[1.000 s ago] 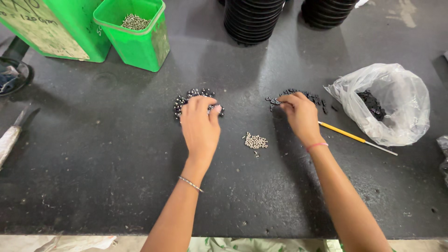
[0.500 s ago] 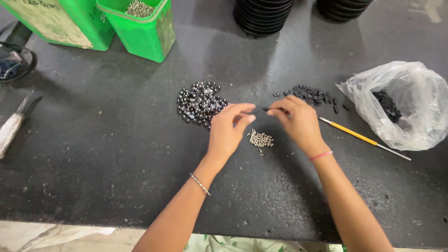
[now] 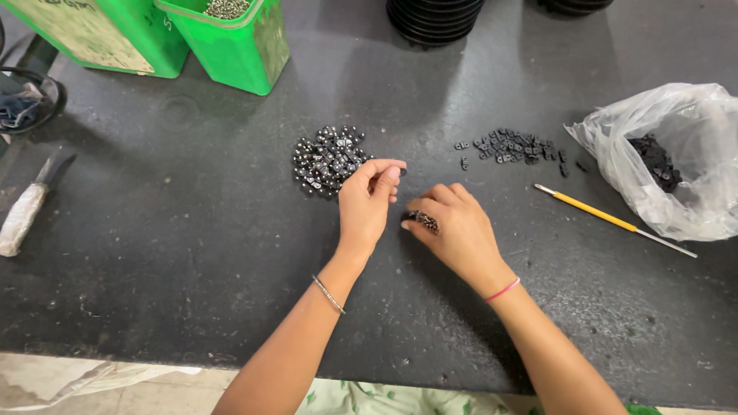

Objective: The person repeatedly picks small black plastic parts and metal pins from piles on a table, inserts the pins into the parts, and places the assembled units back on the table. The person works by hand without using tools.

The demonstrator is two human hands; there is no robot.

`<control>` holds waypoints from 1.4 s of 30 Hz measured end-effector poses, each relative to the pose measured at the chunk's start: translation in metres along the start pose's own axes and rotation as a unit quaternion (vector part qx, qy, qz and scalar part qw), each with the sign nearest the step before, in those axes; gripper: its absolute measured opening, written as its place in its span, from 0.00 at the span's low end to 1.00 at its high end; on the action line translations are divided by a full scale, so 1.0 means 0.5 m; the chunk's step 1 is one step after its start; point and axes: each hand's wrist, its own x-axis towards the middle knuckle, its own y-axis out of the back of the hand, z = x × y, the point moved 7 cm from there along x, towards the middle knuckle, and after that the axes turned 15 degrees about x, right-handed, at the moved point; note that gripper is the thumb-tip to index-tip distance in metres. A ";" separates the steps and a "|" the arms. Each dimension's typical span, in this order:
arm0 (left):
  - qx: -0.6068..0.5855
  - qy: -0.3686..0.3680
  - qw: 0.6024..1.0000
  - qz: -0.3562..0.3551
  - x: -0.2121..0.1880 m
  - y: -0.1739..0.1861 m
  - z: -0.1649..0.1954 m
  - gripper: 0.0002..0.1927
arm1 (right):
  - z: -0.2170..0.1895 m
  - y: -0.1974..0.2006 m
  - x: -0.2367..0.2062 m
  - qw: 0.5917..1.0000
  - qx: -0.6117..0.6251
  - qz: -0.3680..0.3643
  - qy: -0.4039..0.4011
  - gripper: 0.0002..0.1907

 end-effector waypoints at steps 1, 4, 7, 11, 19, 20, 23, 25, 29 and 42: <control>-0.028 0.009 1.000 -0.006 0.001 -0.003 -0.005 0.08 | -0.002 -0.006 -0.001 1.000 -0.010 -0.004 -0.002 0.12; -0.038 0.019 0.999 -0.009 0.003 -0.006 -0.011 0.08 | 0.000 -0.012 -0.005 1.000 -0.017 0.001 -0.018 0.10; -0.047 0.015 0.999 -0.014 0.002 -0.010 -0.012 0.08 | 0.003 -0.014 -0.007 0.999 -0.034 0.000 -0.018 0.10; -0.044 0.019 0.999 -0.015 0.002 -0.011 -0.011 0.09 | 0.006 -0.013 -0.009 0.999 -0.037 0.003 -0.009 0.10; -0.033 0.038 0.999 -0.017 0.006 -0.011 -0.015 0.09 | 0.012 -0.011 -0.011 0.998 -0.054 0.005 -0.008 0.07; -0.034 0.037 0.999 -0.017 0.005 -0.012 -0.017 0.09 | 0.013 -0.012 -0.012 0.999 -0.051 0.005 -0.009 0.06; -0.040 0.034 0.998 -0.019 0.006 -0.015 -0.022 0.09 | 0.013 -0.013 -0.011 0.999 -0.049 0.004 -0.005 0.05; -0.044 0.036 0.998 -0.020 0.007 -0.017 -0.026 0.09 | 0.010 -0.014 -0.009 0.998 -0.054 0.005 0.009 0.05; -0.043 0.015 0.999 -0.030 0.009 -0.021 -0.022 0.09 | 0.028 0.017 0.001 0.997 0.010 0.070 -0.020 0.06; 0.059 -0.024 0.997 -0.048 -0.025 -0.032 0.030 0.08 | 0.077 0.047 -0.005 0.975 0.134 0.149 -0.096 0.07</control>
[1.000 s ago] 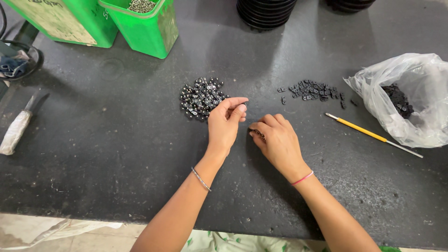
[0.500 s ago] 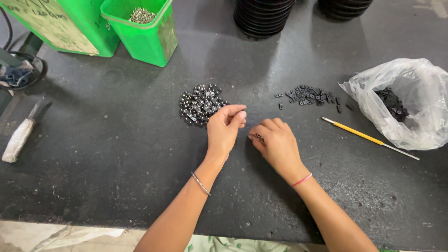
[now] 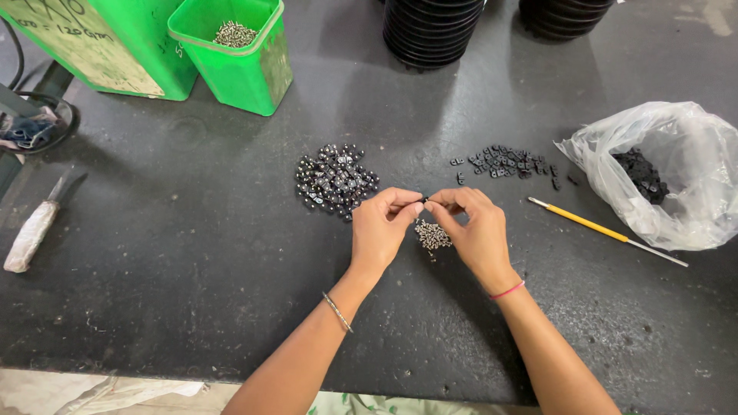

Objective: The person repeatedly picks small black plastic parts and metal pins from piles on a table, inserts the pins into the parts, and places the assembled units back on the table. The person works by hand without using tools.

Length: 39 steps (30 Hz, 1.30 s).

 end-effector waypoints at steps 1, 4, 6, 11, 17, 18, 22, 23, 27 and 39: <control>0.013 -0.010 1.000 0.004 -0.002 0.001 0.005 0.08 | 0.001 0.001 0.000 1.000 0.003 -0.002 -0.001 0.07; 0.008 -0.020 1.000 0.000 -0.006 -0.001 0.010 0.06 | 0.025 0.004 -0.001 0.995 0.062 0.003 -0.072 0.07; 0.004 -0.005 1.000 -0.016 -0.002 -0.004 0.003 0.06 | 0.035 0.004 -0.001 0.990 0.098 0.004 -0.102 0.07; -0.056 0.006 0.998 -0.041 0.006 -0.014 -0.013 0.05 | 0.049 -0.002 -0.003 0.973 0.193 -0.011 -0.129 0.09; -0.133 0.003 0.990 -0.054 -0.001 -0.029 -0.023 0.06 | 0.063 -0.004 -0.010 0.966 0.210 0.004 -0.149 0.07; -0.181 0.011 0.982 -0.060 -0.003 -0.034 -0.025 0.07 | 0.069 -0.004 -0.009 0.964 0.209 0.009 -0.162 0.07; -0.264 0.069 0.959 -0.073 -0.006 -0.051 -0.041 0.11 | 0.079 0.000 0.009 0.931 0.312 -0.050 -0.184 0.10; -0.270 0.068 0.958 -0.072 -0.004 -0.049 -0.043 0.11 | 0.081 0.012 0.014 0.955 0.229 -0.067 -0.174 0.10; -0.291 0.072 0.952 -0.059 0.008 -0.033 -0.049 0.09 | 0.082 0.036 0.018 0.978 0.046 -0.143 -0.148 0.10; -0.233 0.069 0.968 -0.065 0.008 -0.038 -0.059 0.13 | 0.081 0.009 0.006 0.980 0.016 -0.156 -0.125 0.06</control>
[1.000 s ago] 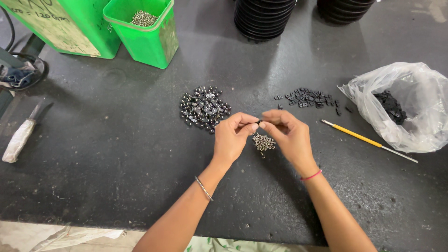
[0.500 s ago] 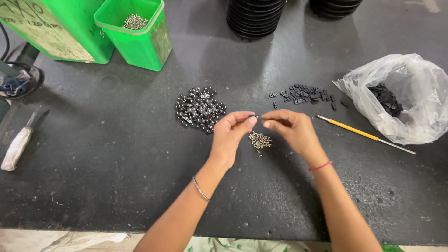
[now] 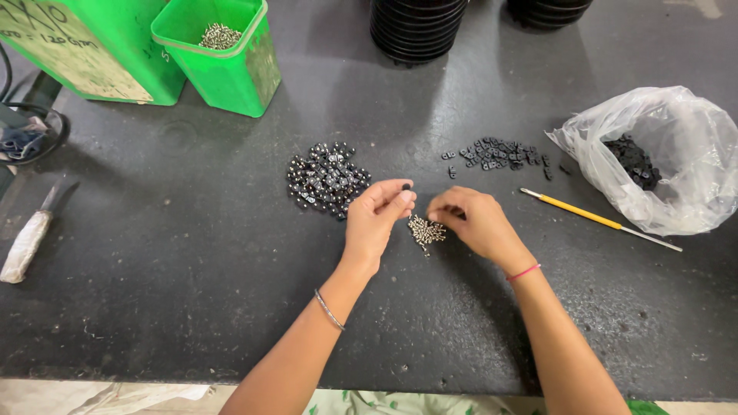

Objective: The person repeatedly picks small black plastic parts and metal pins from piles on a table, inserts the pins into the parts, and places the assembled units back on the table. The person works by hand without using tools.

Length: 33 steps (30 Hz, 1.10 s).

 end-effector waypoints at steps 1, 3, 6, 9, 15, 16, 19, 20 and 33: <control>0.010 0.002 1.000 0.001 0.002 0.000 -0.003 0.14 | 0.005 0.001 0.003 1.000 0.018 0.014 0.002 0.06; 0.025 -0.003 1.000 0.002 0.002 -0.001 -0.007 0.14 | 0.017 0.001 0.011 0.982 0.182 0.037 0.013 0.05; 0.047 -0.003 0.999 0.014 0.001 -0.003 -0.011 0.14 | 0.045 0.001 0.019 0.954 0.295 0.059 -0.010 0.05; 0.058 0.007 0.998 0.018 -0.002 -0.005 -0.014 0.14 | 0.061 0.000 0.018 0.950 0.305 0.067 -0.024 0.06; 0.068 0.007 0.997 0.023 -0.007 -0.006 -0.006 0.12 | 0.064 -0.002 0.012 0.943 0.317 0.095 -0.043 0.07; 0.069 0.006 0.997 0.024 -0.007 -0.005 -0.004 0.11 | 0.063 -0.002 0.012 0.939 0.325 0.100 -0.050 0.08; 0.078 0.004 0.997 0.025 -0.007 -0.005 0.001 0.11 | 0.053 -0.006 0.010 0.929 0.354 0.090 -0.052 0.09; 0.079 0.005 0.997 0.026 -0.006 -0.004 0.001 0.11 | 0.049 -0.006 0.010 0.930 0.352 0.089 -0.051 0.10; 0.095 -0.012 0.995 0.021 -0.011 -0.012 0.010 0.09 | 0.036 -0.006 0.005 0.960 0.261 0.095 -0.020 0.09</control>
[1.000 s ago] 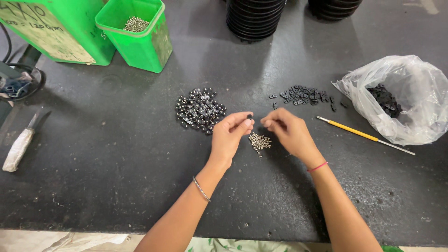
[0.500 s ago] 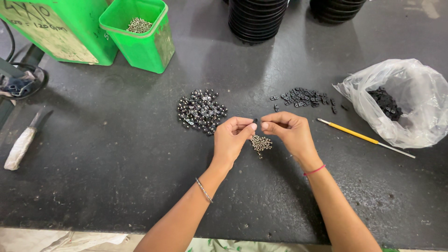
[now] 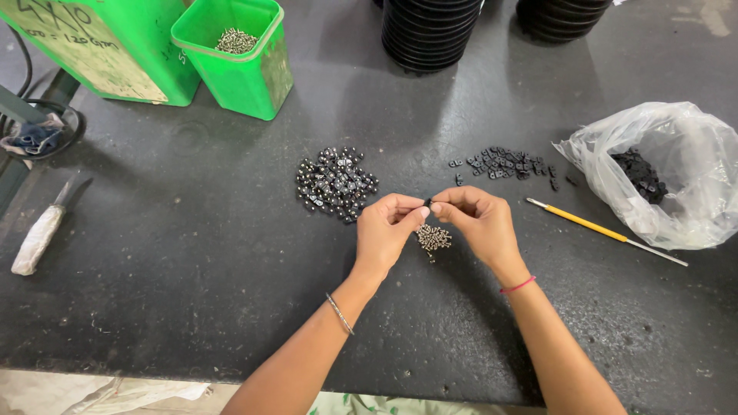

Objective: The person repeatedly picks small black plastic parts and metal pins from piles on a table, inserts the pins into the parts, and places the assembled units back on the table. The person works by hand without using tools.

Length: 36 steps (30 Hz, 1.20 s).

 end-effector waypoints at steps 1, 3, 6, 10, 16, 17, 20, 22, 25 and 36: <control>0.003 0.000 1.000 0.001 -0.001 0.000 0.001 0.09 | 0.000 0.000 0.000 1.000 -0.005 -0.001 0.003 0.09; 0.003 -0.007 1.000 -0.002 -0.001 -0.001 0.007 0.08 | 0.001 0.000 0.000 1.000 -0.006 -0.002 0.002 0.08; 0.041 -0.014 0.999 -0.003 -0.003 0.001 0.014 0.07 | 0.003 0.001 0.000 1.000 -0.003 -0.001 0.001 0.08; 0.098 -0.029 0.995 -0.006 -0.005 0.003 0.022 0.07 | 0.006 0.002 0.000 1.000 0.011 -0.004 0.000 0.07; 0.114 -0.060 0.992 -0.011 -0.012 -0.001 0.039 0.05 | 0.020 0.007 0.004 0.999 0.036 -0.033 -0.003 0.08; 0.124 -0.065 0.990 -0.010 -0.014 -0.001 0.043 0.05 | 0.023 0.009 0.005 0.998 0.041 -0.037 0.001 0.07; 0.151 -0.080 0.985 -0.007 -0.019 -0.002 0.058 0.05 | 0.030 0.012 0.005 0.998 0.040 -0.040 0.011 0.06; 0.168 -0.088 0.982 -0.001 -0.023 -0.002 0.068 0.05 | 0.033 0.012 0.002 0.999 0.017 -0.031 0.017 0.05; 0.188 -0.117 0.975 0.011 -0.030 0.001 0.086 0.05 | 0.030 0.003 -0.003 0.999 0.008 -0.019 0.027 0.04; 0.465 -0.175 0.830 0.253 -0.019 0.161 0.155 0.09 | -0.043 0.094 0.020 0.942 -0.282 0.098 0.152 0.10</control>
